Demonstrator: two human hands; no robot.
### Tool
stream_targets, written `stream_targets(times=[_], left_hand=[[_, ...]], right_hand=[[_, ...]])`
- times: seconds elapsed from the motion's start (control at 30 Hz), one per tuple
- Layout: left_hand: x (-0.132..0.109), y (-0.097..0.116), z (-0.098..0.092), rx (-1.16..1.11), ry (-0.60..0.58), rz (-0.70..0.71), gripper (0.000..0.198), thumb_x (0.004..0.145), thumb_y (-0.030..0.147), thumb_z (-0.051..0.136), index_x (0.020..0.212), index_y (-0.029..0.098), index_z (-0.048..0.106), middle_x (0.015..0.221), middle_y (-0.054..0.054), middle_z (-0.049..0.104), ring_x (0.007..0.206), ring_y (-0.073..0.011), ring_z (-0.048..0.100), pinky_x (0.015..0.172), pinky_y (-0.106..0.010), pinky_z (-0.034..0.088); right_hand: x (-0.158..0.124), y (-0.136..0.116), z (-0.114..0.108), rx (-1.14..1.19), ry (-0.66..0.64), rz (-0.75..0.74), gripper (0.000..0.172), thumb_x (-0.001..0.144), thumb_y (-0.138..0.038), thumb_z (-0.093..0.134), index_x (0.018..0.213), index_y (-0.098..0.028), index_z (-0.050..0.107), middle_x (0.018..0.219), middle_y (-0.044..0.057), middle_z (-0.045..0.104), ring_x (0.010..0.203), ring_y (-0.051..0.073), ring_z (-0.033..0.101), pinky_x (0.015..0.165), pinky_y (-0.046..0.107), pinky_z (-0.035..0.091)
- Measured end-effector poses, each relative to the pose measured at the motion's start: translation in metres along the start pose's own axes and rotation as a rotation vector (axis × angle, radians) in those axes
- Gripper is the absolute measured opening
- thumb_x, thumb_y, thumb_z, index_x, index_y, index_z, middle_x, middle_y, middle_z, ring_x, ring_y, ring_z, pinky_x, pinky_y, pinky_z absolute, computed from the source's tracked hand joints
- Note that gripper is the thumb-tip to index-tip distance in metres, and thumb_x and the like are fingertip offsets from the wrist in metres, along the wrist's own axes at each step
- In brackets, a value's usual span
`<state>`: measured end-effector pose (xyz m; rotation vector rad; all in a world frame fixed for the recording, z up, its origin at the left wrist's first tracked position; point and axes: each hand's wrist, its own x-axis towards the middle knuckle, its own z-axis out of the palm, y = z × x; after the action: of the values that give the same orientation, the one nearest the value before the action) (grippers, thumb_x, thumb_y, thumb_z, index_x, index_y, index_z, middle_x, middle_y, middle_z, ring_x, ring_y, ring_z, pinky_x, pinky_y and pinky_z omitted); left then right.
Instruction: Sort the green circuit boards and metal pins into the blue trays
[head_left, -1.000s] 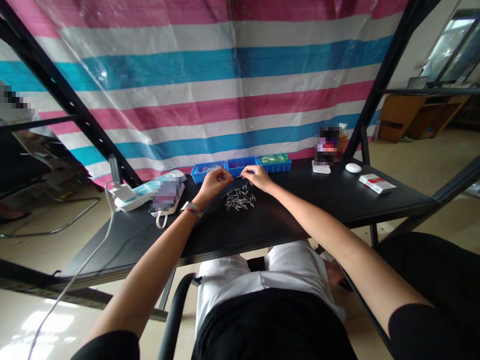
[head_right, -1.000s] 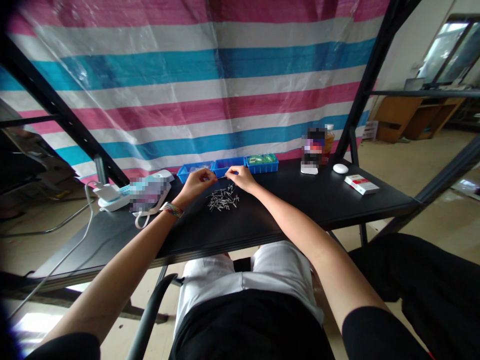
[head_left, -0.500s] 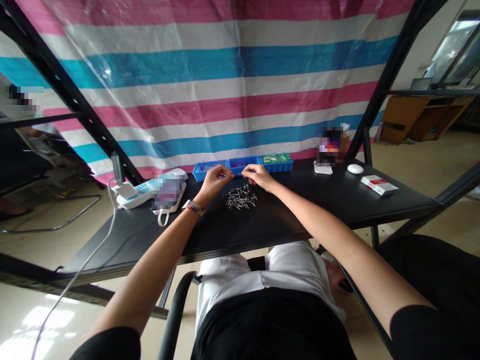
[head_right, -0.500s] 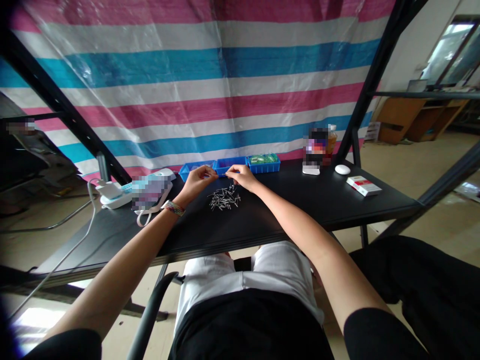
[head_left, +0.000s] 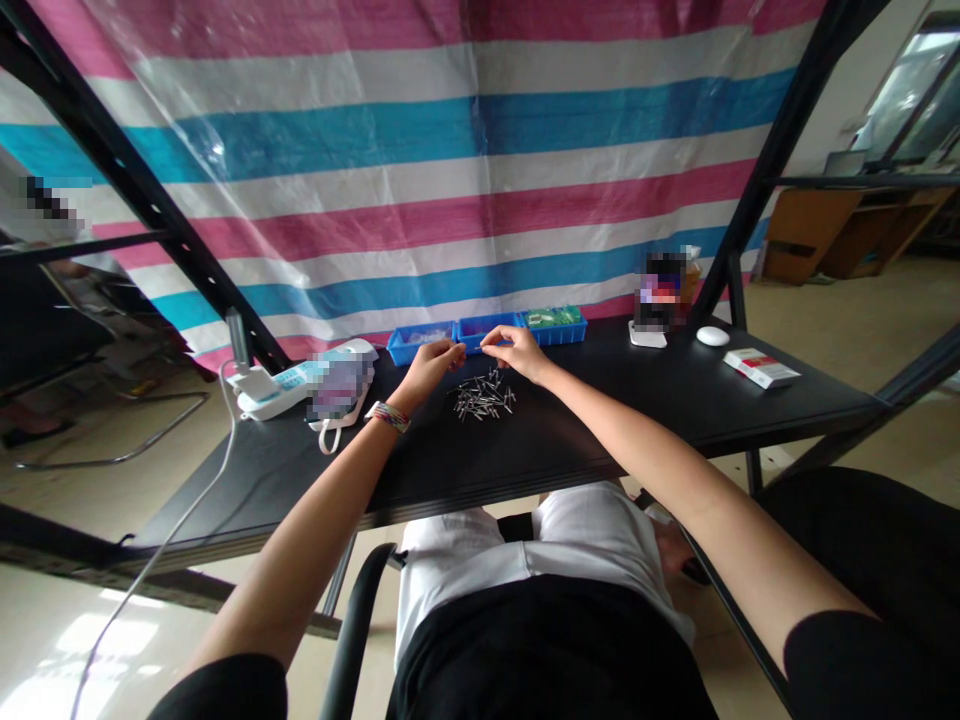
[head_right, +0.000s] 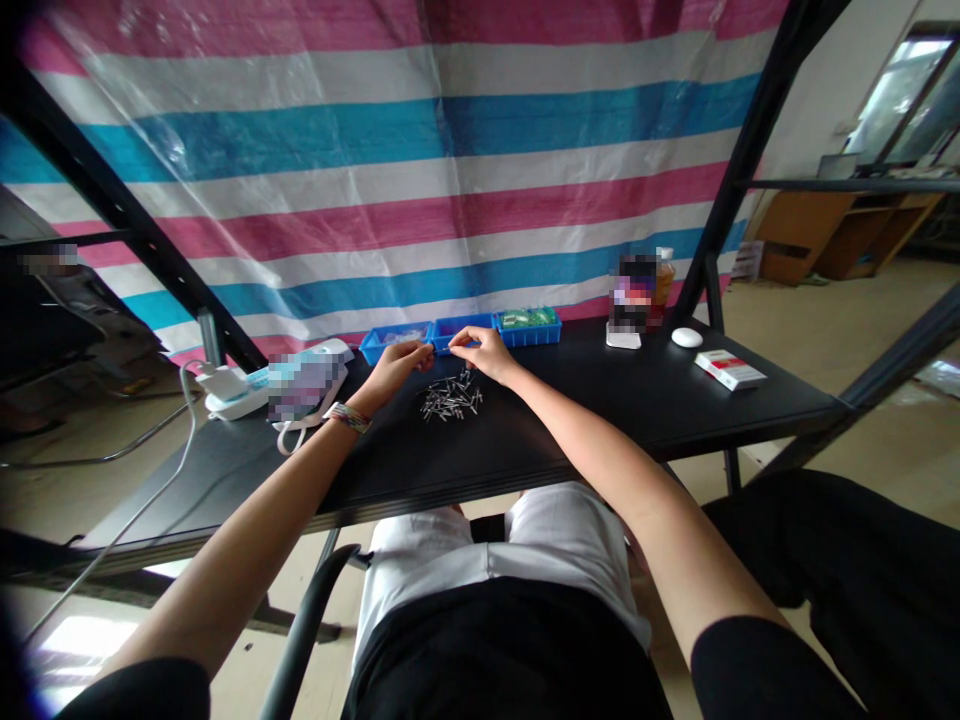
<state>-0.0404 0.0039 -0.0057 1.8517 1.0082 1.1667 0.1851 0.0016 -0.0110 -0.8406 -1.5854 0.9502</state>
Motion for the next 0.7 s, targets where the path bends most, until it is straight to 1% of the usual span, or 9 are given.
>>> stream_targets(times=[0.1,0.23,0.37,0.53,0.7], left_hand=[[-0.002,0.002,0.001,-0.007,0.005,0.002,0.048,0.080,0.065,0.082,0.077,0.018,0.070,0.075,-0.005,0.070,0.070,-0.0169,0.060,0.071,-0.032,0.048],[-0.003,0.005,0.002,-0.027,0.019,0.017,0.045,0.077,0.059,0.086,0.080,0.017,0.072,0.078,-0.004,0.070,0.073,-0.0163,0.061,0.072,-0.031,0.049],[-0.003,0.004,0.003,-0.047,0.030,0.017,0.043,0.074,0.057,0.088,0.081,0.017,0.074,0.080,-0.004,0.071,0.074,-0.0163,0.062,0.073,-0.031,0.049],[-0.003,0.005,0.004,-0.062,0.026,0.001,0.041,0.073,0.054,0.088,0.081,0.017,0.074,0.080,-0.004,0.072,0.075,-0.0163,0.062,0.073,-0.031,0.049],[-0.005,0.008,0.004,-0.064,0.019,-0.004,0.039,0.074,0.053,0.087,0.081,0.017,0.072,0.079,-0.004,0.071,0.073,-0.0163,0.062,0.073,-0.031,0.049]], right_hand=[[0.000,0.000,0.001,0.027,0.018,0.046,0.015,0.079,-0.029,0.083,0.086,-0.020,0.073,0.080,0.000,0.072,0.051,0.009,0.055,0.045,0.023,0.044],[-0.001,-0.001,0.001,0.093,0.037,0.117,0.015,0.078,-0.027,0.082,0.084,-0.020,0.071,0.069,-0.002,0.068,0.050,0.009,0.056,0.045,0.021,0.044],[0.000,-0.001,0.000,0.156,0.051,0.173,0.021,0.077,-0.030,0.086,0.082,-0.020,0.068,0.067,-0.004,0.066,0.049,0.009,0.056,0.046,0.020,0.045],[0.002,0.006,-0.001,0.193,0.015,0.164,0.029,0.073,-0.034,0.090,0.078,-0.021,0.064,0.067,-0.002,0.068,0.053,0.011,0.060,0.049,0.021,0.049],[0.004,0.014,0.000,0.208,-0.010,0.147,0.030,0.072,-0.035,0.088,0.077,-0.021,0.062,0.061,-0.004,0.064,0.051,0.011,0.057,0.050,0.022,0.048]])
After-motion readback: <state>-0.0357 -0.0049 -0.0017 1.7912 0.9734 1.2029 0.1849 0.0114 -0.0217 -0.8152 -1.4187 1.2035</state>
